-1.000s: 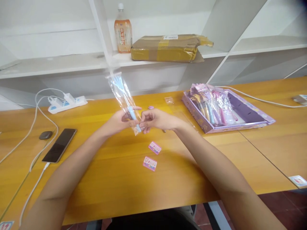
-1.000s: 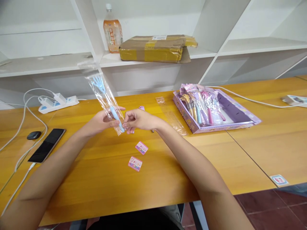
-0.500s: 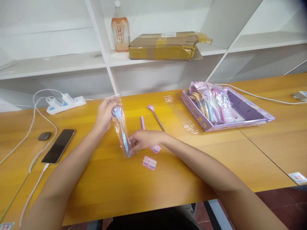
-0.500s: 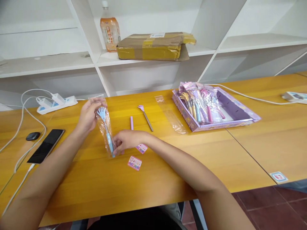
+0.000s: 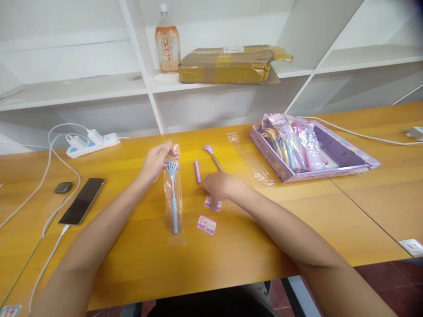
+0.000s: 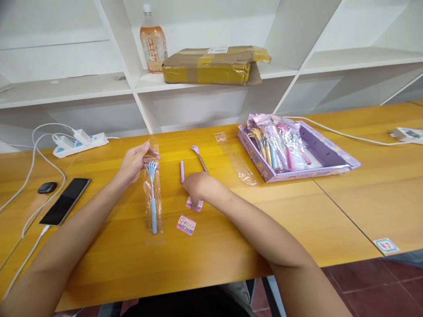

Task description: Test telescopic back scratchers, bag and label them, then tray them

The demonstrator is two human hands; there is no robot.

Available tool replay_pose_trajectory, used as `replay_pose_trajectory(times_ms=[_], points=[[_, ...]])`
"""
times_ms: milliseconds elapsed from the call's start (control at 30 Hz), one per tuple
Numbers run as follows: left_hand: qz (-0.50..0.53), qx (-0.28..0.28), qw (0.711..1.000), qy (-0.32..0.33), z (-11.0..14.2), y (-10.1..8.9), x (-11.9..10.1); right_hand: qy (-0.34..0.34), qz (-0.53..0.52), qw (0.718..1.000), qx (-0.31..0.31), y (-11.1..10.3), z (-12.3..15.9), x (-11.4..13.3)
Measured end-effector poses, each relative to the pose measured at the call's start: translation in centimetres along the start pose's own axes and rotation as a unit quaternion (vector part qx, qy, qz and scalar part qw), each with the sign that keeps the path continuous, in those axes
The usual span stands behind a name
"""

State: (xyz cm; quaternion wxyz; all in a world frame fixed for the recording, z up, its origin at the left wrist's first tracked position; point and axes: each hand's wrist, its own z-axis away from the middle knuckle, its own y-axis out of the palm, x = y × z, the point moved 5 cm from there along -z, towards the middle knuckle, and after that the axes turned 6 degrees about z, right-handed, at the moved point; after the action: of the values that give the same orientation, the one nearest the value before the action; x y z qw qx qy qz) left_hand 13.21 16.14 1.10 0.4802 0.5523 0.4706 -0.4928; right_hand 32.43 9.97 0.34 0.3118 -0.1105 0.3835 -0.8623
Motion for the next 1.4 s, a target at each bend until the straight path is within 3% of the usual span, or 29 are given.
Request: replay_pose_trajectory(times_ms=[167, 333, 433, 500, 600, 733, 833, 933, 1100, 1400], points=[[0.001, 0.025, 0.999, -0.021, 0.2, 0.8, 0.8, -0.034, 0.015, 0.999, -0.001, 0.6, -0.6, -0.8], [0.009, 0.033, 0.996, -0.078, 0.7, 1.6, 0.9, -0.175, -0.004, 0.984, -0.023, 0.9, -0.7, -0.4], [-0.021, 0.018, 0.997, -0.068, 1.0, 1.8, 0.6, -0.216, -0.057, 0.973, -0.057, 0.3, 0.3, -0.7], [-0.046, 0.024, 0.997, -0.049, 1.1, 2.0, 0.4, -0.207, -0.102, 0.967, -0.108, -0.5, 1.4, -1.3], [-0.059, 0.055, 0.996, -0.03, 1.1, 2.3, 0.2, -0.174, -0.162, 0.943, -0.232, -2.4, 3.5, -2.2], [-0.069, 0.077, 0.994, -0.026, 1.3, 2.6, 0.2, -0.115, -0.19, 0.889, -0.399, -4.1, 5.2, -2.9], [-0.086, 0.086, 0.993, -0.009, 1.7, 2.9, 0.1, -0.102, -0.205, 0.85, -0.474, -4.4, 5.2, -3.0], [-0.083, 0.116, 0.99, -0.009, 2.4, 3.7, 0.2, -0.089, -0.214, 0.827, -0.512, -4.3, 4.9, -3.6], [-0.066, 0.173, 0.983, -0.001, 3.4, 4.9, -0.1, -0.03, -0.203, 0.814, -0.543, -4.4, 5.0, -5.1], [-0.144, 0.21, 0.966, 0.044, 3.9, 5.7, -0.7, -0.045, -0.232, 0.802, -0.549, -5.0, 6.3, -5.9]])
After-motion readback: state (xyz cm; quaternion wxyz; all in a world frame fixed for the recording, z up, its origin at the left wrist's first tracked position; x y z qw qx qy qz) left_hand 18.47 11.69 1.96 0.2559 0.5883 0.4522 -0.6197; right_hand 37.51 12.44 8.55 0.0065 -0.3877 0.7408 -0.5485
